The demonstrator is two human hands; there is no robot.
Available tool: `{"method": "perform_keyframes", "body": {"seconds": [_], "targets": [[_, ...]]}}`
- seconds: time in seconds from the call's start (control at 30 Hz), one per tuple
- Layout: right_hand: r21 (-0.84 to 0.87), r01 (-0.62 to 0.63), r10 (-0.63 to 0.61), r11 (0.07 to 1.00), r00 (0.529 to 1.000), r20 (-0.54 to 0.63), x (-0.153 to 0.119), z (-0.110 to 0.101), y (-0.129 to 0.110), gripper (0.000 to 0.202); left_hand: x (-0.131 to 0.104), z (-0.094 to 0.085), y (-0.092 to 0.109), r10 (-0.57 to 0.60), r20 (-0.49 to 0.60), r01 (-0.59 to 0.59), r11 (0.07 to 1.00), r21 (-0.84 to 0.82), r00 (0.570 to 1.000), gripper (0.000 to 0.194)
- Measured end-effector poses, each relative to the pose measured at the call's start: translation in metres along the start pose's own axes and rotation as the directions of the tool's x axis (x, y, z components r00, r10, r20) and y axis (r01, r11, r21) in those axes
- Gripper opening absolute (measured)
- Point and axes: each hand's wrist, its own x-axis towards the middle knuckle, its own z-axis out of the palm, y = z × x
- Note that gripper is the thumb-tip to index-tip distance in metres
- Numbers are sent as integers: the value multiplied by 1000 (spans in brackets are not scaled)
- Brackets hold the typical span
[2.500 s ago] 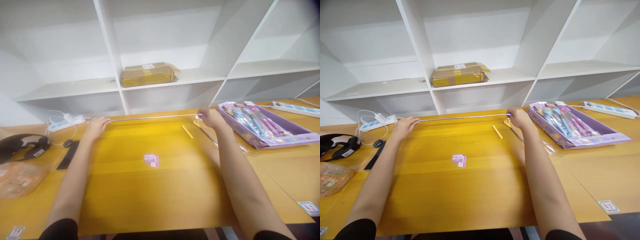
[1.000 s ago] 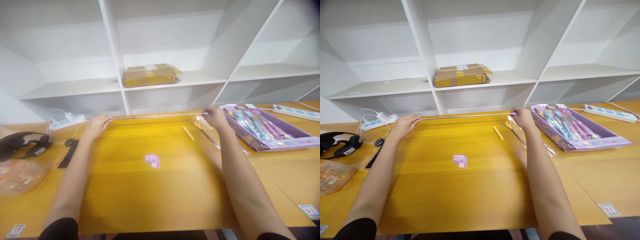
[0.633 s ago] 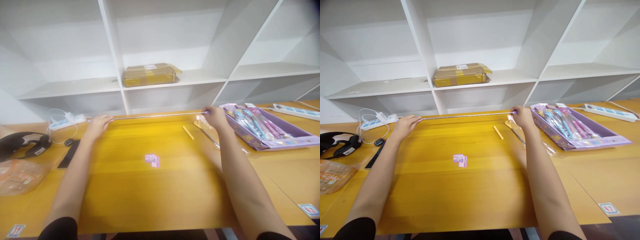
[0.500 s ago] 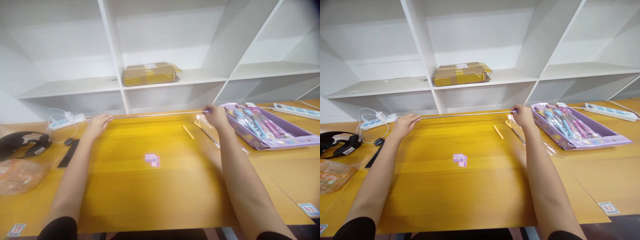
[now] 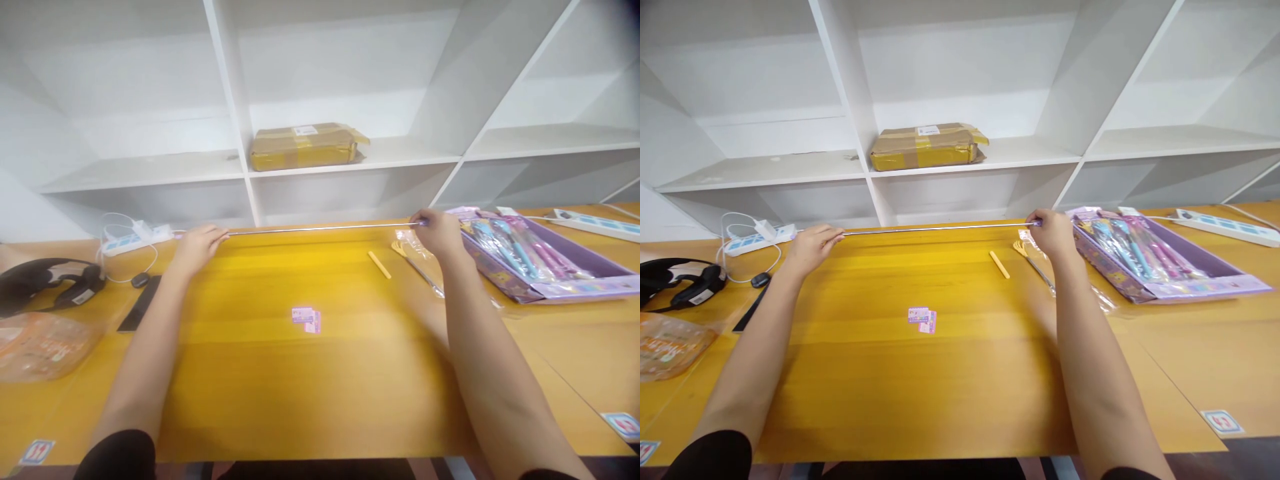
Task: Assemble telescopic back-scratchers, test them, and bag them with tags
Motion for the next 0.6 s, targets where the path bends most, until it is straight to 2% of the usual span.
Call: {"method": "perform_keyframes", "body": {"seconds": [0.3,0.6], "targets": [[-63,-69,71,996,997,38,-6,-10,-12,28,1,-1,3,9,14,-8,999,-37,1000,42],[-88,-125,128,988,991,33,-9,-16,-15,26,0,3,11,34,26,-32,997,-77,999,40]]}}
